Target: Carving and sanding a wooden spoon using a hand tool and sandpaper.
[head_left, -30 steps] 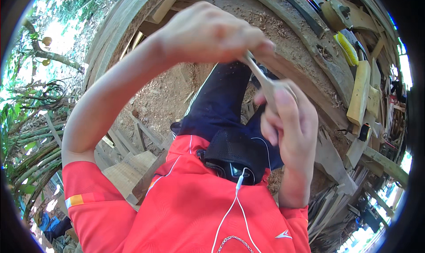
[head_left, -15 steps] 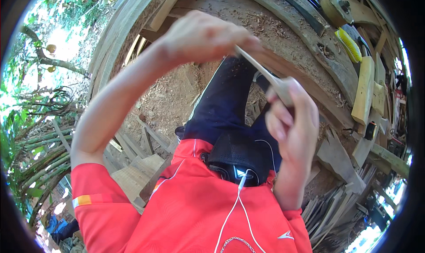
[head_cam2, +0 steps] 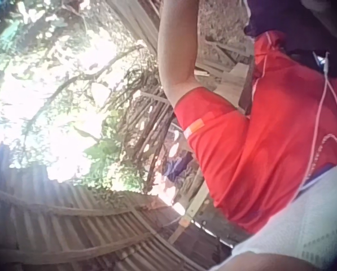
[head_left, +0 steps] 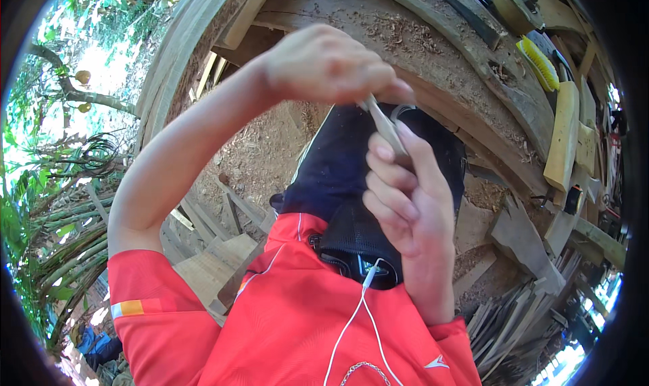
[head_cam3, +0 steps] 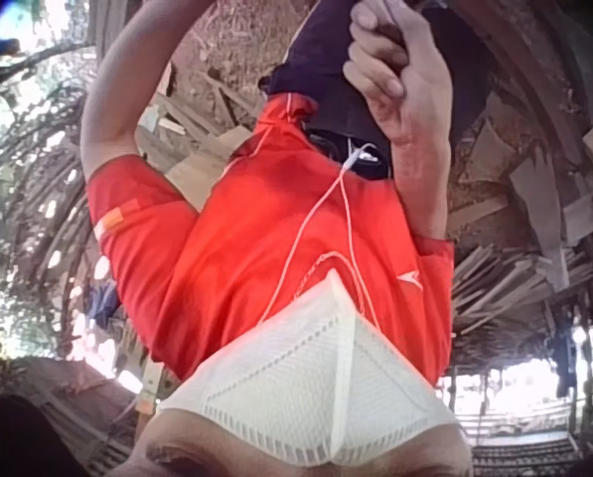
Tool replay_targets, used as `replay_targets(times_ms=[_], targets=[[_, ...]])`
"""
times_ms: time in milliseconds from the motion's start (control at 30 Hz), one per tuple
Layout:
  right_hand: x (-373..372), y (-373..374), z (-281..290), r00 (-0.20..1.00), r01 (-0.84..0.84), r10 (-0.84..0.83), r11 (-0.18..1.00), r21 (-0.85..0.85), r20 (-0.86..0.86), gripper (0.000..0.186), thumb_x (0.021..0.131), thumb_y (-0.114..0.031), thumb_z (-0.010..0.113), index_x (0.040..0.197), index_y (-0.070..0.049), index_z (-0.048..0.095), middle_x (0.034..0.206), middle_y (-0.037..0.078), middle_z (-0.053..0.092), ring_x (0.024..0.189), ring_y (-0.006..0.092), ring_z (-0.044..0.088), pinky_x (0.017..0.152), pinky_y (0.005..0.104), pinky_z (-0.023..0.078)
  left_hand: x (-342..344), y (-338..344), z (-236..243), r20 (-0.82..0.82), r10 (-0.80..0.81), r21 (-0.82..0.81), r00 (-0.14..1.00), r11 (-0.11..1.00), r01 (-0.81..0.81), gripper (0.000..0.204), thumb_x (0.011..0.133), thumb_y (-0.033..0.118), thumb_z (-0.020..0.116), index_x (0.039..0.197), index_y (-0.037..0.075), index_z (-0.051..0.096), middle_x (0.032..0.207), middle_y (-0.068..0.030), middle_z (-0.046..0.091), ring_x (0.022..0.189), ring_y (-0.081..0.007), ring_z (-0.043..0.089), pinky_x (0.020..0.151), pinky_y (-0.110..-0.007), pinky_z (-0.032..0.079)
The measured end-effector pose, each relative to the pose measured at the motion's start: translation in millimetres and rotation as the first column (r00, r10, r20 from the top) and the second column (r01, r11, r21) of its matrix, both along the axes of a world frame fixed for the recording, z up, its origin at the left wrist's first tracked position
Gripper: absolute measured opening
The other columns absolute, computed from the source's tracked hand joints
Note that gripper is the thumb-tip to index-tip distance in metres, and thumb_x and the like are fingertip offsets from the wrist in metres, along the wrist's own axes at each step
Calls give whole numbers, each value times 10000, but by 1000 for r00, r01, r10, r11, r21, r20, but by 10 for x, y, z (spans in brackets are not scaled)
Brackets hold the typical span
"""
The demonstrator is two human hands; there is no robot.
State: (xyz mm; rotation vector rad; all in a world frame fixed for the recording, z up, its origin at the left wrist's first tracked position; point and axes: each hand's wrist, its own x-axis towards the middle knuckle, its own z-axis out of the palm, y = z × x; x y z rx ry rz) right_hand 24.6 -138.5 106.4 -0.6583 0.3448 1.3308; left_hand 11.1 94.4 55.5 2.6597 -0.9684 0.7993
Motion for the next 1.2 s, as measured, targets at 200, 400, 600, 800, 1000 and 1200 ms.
replay_targets(times_ms=[200, 400, 600, 800, 1000, 1200], targets=[[83, -30, -12, 940, -146, 141, 989, -8, 312, 396, 1051, -368, 446, 899, -7, 507, 588, -81, 300, 400, 30, 316, 402, 203, 250, 30, 81, 35, -109, 24, 9, 994, 1000, -23, 211, 786, 161, 696, 995, 156, 666, 692, -8, 631, 635, -208, 674, 499, -338, 533], [100, -94, -18, 520, -71, 283, 955, -289, 806, 267, 1018, -221, 551, 869, -1, 580, 615, 2, 510, 461, 76, 512, 435, 238, 383, -40, -19, 53, -244, 9, -17, 970, 1000, -14, 266, 799, 146, 677, 1061, 192, 682, 753, -4, 679, 681, -194, 693, 523, -334, 543], [90, 24, -178, -530, 184, 230, 971, -155, 816, 137, 913, -93, 666, 961, -13, 566, 746, 114, 547, 652, 297, 600, 580, 397, 468, -84, -37, -106, -208, 30, -73, 978, 996, -46, 210, 668, 120, 749, 812, 109, 596, 639, -46, 580, 579, -264, 625, 482, -364, 483], [188, -86, -188, -620, 103, 222, 974, -202, 752, 148, 869, -79, 703, 963, -13, 609, 833, 147, 593, 703, 329, 588, 621, 398, 479, -212, -166, -112, -249, 47, -116, 967, 990, -78, 260, 698, 146, 762, 799, 80, 531, 642, -62, 557, 574, -261, 611, 484, -382, 472], [348, -64, -171, -787, 36, 132, 985, -170, 603, 194, 806, -86, 746, 910, -25, 594, 771, 81, 552, 677, 266, 567, 600, 371, 482, -175, -180, -107, -371, 117, -103, 921, 981, -166, 141, 801, 145, 683, 930, 131, 625, 737, -58, 664, 663, -277, 674, 541, -385, 532], [430, -934, 41, -752, 312, 271, 949, -37, 601, 309, 819, -126, 768, 1059, 8, 626, 833, 151, 654, 659, 296, 626, 595, 359, 518, -245, 298, 147, -227, 456, -78, 861, 872, -483, 162, 862, 188, 707, 833, 77, 593, 650, -113, 582, 568, -293, 586, 521, -384, 469]])
